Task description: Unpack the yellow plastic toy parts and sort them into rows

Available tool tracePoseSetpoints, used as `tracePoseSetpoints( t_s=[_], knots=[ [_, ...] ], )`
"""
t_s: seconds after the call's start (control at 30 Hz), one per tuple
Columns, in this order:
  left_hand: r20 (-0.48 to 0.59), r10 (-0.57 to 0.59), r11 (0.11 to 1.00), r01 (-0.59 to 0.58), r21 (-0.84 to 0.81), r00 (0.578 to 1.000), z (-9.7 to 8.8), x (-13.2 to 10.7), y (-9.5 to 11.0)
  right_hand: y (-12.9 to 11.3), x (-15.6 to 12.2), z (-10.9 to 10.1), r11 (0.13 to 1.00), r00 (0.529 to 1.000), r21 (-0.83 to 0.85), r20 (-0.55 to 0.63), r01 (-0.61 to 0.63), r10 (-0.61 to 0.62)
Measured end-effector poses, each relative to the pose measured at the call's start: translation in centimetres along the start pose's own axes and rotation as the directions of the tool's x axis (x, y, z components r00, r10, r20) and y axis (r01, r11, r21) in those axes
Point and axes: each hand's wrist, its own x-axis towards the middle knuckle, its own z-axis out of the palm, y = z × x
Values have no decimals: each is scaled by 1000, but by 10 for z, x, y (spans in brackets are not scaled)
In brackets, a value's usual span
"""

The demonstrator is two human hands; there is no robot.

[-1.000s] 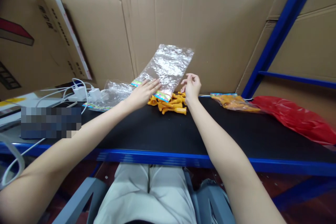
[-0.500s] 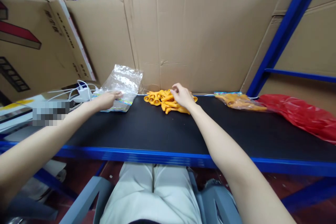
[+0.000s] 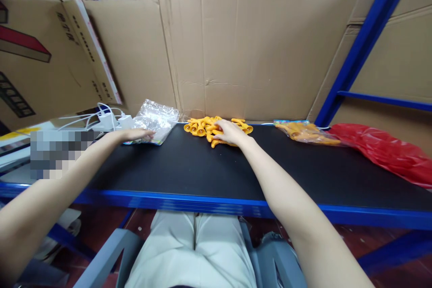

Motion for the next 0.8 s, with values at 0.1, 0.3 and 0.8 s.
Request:
tracePoseSetpoints(
  t_s=[0.1,0.3,0.8],
  knots=[
    [-68,-11,985,23,170,998,6,6,5,1,0,4,1000,999,23,-34,-6,7],
    [-139,-24,958,63,280,990,21,17,19,-1,0,10,997,996,82,-89,-13,20],
    [-129,-264,943,284,174,956,9,30,57,62,-9,-49,409,387,891,-312,-197,867]
  ],
)
